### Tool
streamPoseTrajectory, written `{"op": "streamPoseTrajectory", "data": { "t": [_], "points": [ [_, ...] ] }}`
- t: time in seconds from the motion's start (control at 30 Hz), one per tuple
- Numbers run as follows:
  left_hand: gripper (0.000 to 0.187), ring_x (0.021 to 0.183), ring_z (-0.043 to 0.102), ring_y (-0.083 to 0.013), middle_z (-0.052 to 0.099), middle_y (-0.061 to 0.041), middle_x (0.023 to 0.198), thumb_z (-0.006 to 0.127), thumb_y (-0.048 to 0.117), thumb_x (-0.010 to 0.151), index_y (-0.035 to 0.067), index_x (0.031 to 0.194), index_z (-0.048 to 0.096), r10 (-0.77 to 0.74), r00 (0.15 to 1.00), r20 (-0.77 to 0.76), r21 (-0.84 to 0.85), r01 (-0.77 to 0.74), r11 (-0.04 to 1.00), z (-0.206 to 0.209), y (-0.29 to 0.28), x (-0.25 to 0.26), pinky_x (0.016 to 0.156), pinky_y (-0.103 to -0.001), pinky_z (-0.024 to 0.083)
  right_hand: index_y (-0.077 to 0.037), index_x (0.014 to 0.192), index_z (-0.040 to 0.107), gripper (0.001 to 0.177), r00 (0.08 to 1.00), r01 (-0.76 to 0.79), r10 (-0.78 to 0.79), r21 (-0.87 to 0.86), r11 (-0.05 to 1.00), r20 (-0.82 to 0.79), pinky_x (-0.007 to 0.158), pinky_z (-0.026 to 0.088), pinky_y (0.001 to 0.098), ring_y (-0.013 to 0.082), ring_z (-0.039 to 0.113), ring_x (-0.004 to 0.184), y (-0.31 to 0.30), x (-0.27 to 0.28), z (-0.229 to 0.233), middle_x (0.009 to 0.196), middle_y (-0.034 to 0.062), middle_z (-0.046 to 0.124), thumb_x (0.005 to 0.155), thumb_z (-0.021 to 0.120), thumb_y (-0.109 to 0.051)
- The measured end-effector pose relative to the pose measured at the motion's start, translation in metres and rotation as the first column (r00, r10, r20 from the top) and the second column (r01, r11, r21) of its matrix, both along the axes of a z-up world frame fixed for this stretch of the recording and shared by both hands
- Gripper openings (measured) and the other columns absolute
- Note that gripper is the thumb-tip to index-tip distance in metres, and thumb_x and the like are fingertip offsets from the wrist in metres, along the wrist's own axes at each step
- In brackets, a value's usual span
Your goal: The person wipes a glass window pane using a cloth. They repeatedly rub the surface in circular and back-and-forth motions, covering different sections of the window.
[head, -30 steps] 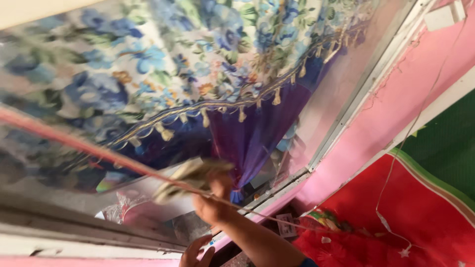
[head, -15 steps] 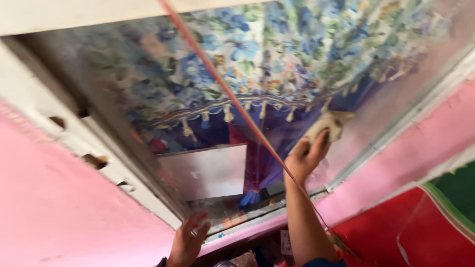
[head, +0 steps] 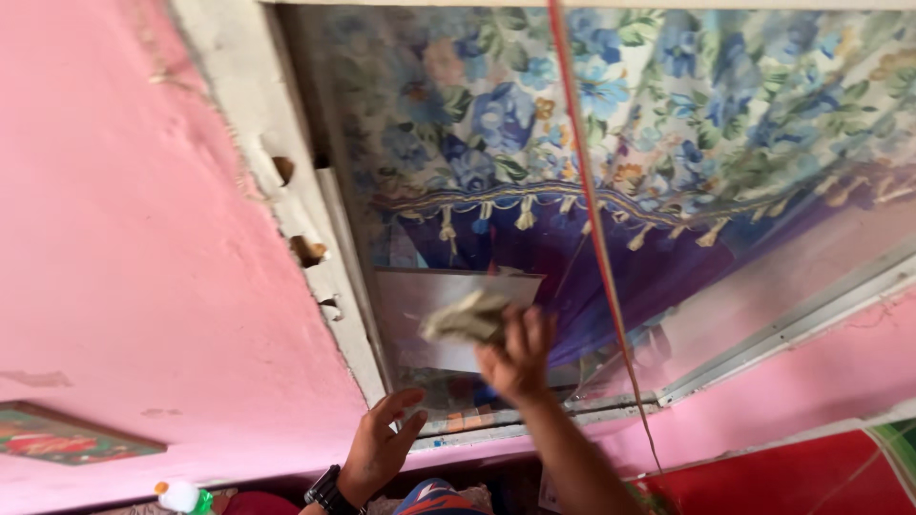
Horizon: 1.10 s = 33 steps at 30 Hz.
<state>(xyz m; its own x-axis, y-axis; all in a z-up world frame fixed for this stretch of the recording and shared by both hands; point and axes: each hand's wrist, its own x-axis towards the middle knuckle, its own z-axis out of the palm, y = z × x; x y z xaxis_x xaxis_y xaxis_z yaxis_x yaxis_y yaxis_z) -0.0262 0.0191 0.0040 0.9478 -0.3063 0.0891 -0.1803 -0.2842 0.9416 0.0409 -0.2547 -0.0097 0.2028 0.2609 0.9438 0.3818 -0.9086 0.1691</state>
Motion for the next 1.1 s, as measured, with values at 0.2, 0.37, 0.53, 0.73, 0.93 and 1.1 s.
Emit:
{"op": "streamPoseTrajectory", "data": {
  "t": [0.2, 0.37, 0.53, 0.73, 0.93, 1.1],
  "points": [
    [0.036, 0.103, 0.073, -0.0252, 0.075, -0.014, 0.117, 0.070, 0.018, 0.090, 0.003, 0.124, 0.069, 0.031, 0.995, 0.090, -0.033, -0.029, 0.999, 0.023, 0.013, 0.004, 0.086, -0.036, 0.059, -0.022, 0.147, 0.058, 0.041, 1.000, -0.007, 0.002, 0.260, 0.966, 0.022, 0.130, 0.019, 0.0633, 0.0504, 0.016, 0.157, 0.023, 0.004, 0.105, 0.166, 0.0295, 0.024, 0.110, 0.061, -0.038],
    [0.038, 0.068, 0.074, -0.0348, 0.075, -0.009, 0.127, 0.071, 0.017, 0.092, 0.006, 0.128, 0.069, 0.039, 0.999, -0.037, 0.070, -0.036, 0.997, 0.073, 0.022, 0.010, 0.062, -0.044, 0.060, -0.031, 0.140, 0.058, 0.041, 0.999, 0.028, -0.022, 0.128, 0.991, -0.049, 0.125, 0.022, 0.0624, 0.0431, 0.027, 0.154, 0.060, -0.004, 0.036, 0.165, 0.0238, 0.029, 0.102, 0.065, -0.043],
    [0.024, 0.082, 0.071, -0.0346, 0.074, -0.013, 0.097, 0.074, 0.020, 0.089, 0.007, 0.110, 0.072, -0.025, 0.739, 0.673, 0.129, -0.083, 0.988, 0.115, 0.029, 0.021, 0.071, -0.043, 0.057, -0.034, 0.145, 0.057, 0.044, 0.993, 0.069, -0.069, 0.000, 0.998, -0.092, 0.120, 0.032, 0.0540, 0.0354, 0.036, 0.149, 0.049, -0.008, 0.014, 0.165, 0.0185, 0.031, 0.103, 0.070, -0.040],
    [0.023, 0.069, 0.070, -0.0328, 0.073, -0.012, 0.081, 0.068, 0.029, 0.092, 0.008, 0.099, 0.071, -0.204, 0.756, 0.622, 0.435, -0.118, 0.893, 0.144, 0.030, 0.039, 0.060, -0.045, 0.056, -0.018, 0.136, 0.061, 0.048, 0.979, -0.055, 0.020, 0.165, 0.985, 0.204, 0.116, 0.039, 0.0539, 0.0398, 0.037, 0.141, 0.050, 0.009, 0.156, 0.162, 0.0237, 0.033, 0.098, 0.079, -0.041],
    [0.023, 0.061, 0.069, -0.0322, 0.070, -0.011, 0.069, 0.066, 0.032, 0.094, 0.011, 0.088, 0.068, -0.244, 0.791, 0.561, 0.552, -0.138, 0.822, 0.150, 0.026, 0.045, 0.058, -0.046, 0.056, -0.014, 0.125, 0.071, 0.045, 0.983, -0.100, 0.067, 0.195, 0.976, 0.171, 0.114, 0.037, 0.0508, 0.0384, 0.039, 0.142, 0.095, 0.008, 0.205, 0.161, 0.0239, 0.037, 0.095, 0.087, -0.042],
    [0.022, 0.061, 0.070, -0.0306, 0.071, -0.008, 0.071, 0.066, 0.030, 0.094, 0.010, 0.083, 0.067, -0.244, 0.703, 0.668, 0.481, -0.158, 0.863, 0.134, 0.032, 0.048, 0.058, -0.044, 0.056, -0.015, 0.121, 0.070, 0.042, 0.992, -0.063, 0.041, 0.184, 0.981, 0.122, 0.114, 0.035, 0.0529, 0.0403, 0.038, 0.139, 0.123, -0.001, 0.144, 0.159, 0.0247, 0.037, 0.093, 0.080, -0.045]
  ]
}}
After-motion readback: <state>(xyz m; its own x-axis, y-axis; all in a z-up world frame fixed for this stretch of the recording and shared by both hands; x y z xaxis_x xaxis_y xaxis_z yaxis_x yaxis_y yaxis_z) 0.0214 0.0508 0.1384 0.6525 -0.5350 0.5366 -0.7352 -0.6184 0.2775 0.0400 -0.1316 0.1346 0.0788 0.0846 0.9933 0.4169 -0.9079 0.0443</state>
